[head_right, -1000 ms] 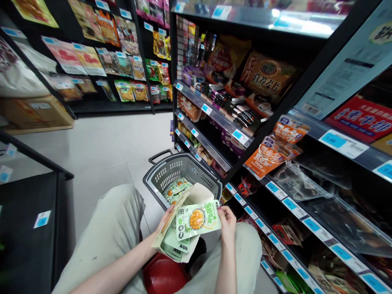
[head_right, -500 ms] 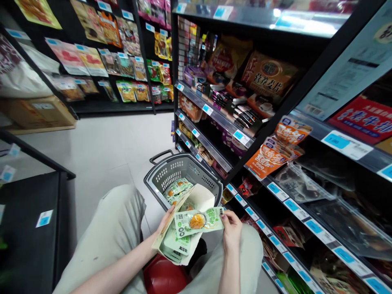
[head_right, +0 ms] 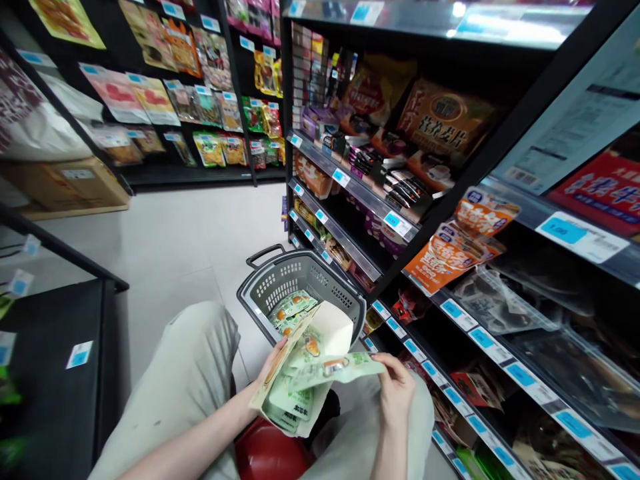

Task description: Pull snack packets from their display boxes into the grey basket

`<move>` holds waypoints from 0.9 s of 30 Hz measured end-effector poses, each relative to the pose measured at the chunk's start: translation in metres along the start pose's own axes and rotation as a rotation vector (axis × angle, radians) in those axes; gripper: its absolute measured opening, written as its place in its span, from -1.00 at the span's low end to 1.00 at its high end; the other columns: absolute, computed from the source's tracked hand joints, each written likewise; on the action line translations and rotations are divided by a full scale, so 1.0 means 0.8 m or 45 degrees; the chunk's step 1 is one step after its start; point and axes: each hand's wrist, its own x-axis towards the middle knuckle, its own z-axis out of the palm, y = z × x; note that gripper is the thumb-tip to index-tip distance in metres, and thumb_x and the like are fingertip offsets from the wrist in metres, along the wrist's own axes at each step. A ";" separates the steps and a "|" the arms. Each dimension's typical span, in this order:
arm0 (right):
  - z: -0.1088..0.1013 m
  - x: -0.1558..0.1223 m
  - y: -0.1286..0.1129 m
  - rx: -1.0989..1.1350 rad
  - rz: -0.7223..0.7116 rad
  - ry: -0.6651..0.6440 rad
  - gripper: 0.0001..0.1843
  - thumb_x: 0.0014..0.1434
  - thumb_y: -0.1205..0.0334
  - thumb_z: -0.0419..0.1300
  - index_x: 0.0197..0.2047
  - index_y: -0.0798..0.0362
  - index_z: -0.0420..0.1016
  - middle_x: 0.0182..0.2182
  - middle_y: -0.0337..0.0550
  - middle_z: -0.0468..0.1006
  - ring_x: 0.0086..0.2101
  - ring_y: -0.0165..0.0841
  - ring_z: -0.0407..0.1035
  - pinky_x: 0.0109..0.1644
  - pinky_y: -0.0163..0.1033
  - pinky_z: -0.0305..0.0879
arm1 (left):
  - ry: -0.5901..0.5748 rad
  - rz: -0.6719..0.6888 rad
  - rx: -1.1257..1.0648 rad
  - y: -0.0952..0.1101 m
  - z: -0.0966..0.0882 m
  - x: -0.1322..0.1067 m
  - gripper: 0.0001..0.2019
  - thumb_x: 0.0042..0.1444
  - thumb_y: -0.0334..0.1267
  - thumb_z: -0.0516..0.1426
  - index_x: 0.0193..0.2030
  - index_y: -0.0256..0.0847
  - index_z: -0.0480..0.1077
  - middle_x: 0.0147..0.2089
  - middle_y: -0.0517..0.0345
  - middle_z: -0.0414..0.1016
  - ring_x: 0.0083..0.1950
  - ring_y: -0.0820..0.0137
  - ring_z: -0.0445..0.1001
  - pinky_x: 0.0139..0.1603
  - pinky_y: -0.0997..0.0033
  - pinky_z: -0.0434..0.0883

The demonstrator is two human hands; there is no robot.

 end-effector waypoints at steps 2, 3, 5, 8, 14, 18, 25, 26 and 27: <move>0.004 0.000 0.000 0.143 0.033 -0.126 -0.49 -0.22 -0.34 0.38 -0.49 -0.03 0.63 -0.49 -0.08 0.58 -0.45 -0.23 0.41 -0.39 -0.20 0.31 | 0.062 -0.023 -0.029 0.001 -0.001 -0.001 -0.43 0.22 0.10 -0.03 0.16 -0.29 0.40 0.12 -0.07 0.52 0.17 0.10 0.46 0.27 0.11 0.27; 0.007 0.000 0.000 0.212 0.054 -0.191 -0.45 -0.20 -0.38 0.34 -0.48 -0.03 0.63 -0.49 -0.08 0.56 -0.45 -0.23 0.40 -0.39 -0.21 0.31 | 0.085 -0.037 -0.038 0.001 -0.002 -0.002 -0.42 0.22 0.11 -0.03 0.14 -0.31 0.42 0.10 -0.08 0.53 0.15 0.09 0.47 0.26 0.10 0.27; 0.013 -0.001 -0.001 0.297 0.104 -0.281 -0.48 -0.17 -0.34 0.34 -0.48 -0.02 0.59 -0.49 -0.12 0.52 -0.47 -0.28 0.37 -0.41 -0.24 0.28 | 0.105 -0.050 -0.050 0.000 -0.003 -0.003 -0.41 0.23 0.11 -0.04 0.12 -0.34 0.44 0.08 -0.13 0.54 0.15 0.05 0.47 0.26 0.06 0.26; 0.022 -0.002 -0.005 0.309 0.259 -0.331 -0.63 -0.19 -0.07 0.45 -0.42 -0.03 0.51 -0.51 -0.25 0.43 -0.56 -0.40 0.25 -0.52 -0.33 0.15 | 0.137 -0.034 -0.096 -0.001 -0.006 -0.002 -0.43 0.23 0.10 -0.02 0.08 -0.35 0.46 0.06 -0.11 0.55 0.15 0.07 0.47 0.28 0.09 0.24; 0.029 -0.002 -0.009 0.258 0.316 -0.343 -0.66 -0.20 0.07 0.46 -0.36 0.00 0.50 -0.41 -0.23 0.45 -0.55 -0.43 0.25 -0.51 -0.34 0.17 | 0.145 0.005 -0.087 -0.002 -0.009 -0.001 -0.47 0.23 0.09 -0.01 0.05 -0.31 0.49 -0.02 -0.07 0.59 0.08 0.12 0.52 0.24 0.16 0.28; 0.030 -0.001 -0.006 0.215 0.297 -0.331 -0.70 -0.19 0.05 0.46 -0.37 -0.07 0.53 -0.42 -0.23 0.49 -0.53 -0.38 0.30 -0.47 -0.30 0.25 | 0.101 -0.024 -0.050 -0.001 -0.008 -0.002 -0.41 0.24 0.13 -0.06 0.06 -0.34 0.48 -0.02 -0.09 0.59 0.05 0.13 0.53 0.21 0.18 0.29; 0.029 0.003 0.001 0.120 0.175 -0.312 -0.72 -0.15 0.01 0.44 -0.36 -0.10 0.57 -0.39 -0.17 0.55 -0.38 -0.27 0.40 -0.34 -0.24 0.34 | -0.006 -0.009 -0.095 -0.002 -0.001 0.000 -0.44 0.27 0.10 -0.09 0.08 -0.28 0.49 0.02 -0.01 0.59 0.07 0.21 0.53 0.19 0.28 0.29; 0.029 0.003 0.002 0.115 0.167 -0.316 -0.72 -0.15 0.01 0.44 -0.36 -0.09 0.57 -0.39 -0.17 0.56 -0.37 -0.26 0.40 -0.32 -0.24 0.34 | -0.004 -0.014 -0.096 -0.002 0.000 0.000 -0.44 0.27 0.09 -0.09 0.07 -0.28 0.49 0.03 0.00 0.58 0.07 0.21 0.53 0.19 0.29 0.29; 0.029 0.004 0.003 0.110 0.162 -0.319 -0.72 -0.15 0.01 0.44 -0.36 -0.09 0.58 -0.39 -0.17 0.56 -0.36 -0.26 0.41 -0.31 -0.24 0.34 | 0.002 -0.019 -0.096 -0.002 0.001 -0.001 -0.44 0.26 0.10 -0.08 0.07 -0.28 0.49 0.04 0.01 0.58 0.07 0.21 0.53 0.19 0.29 0.29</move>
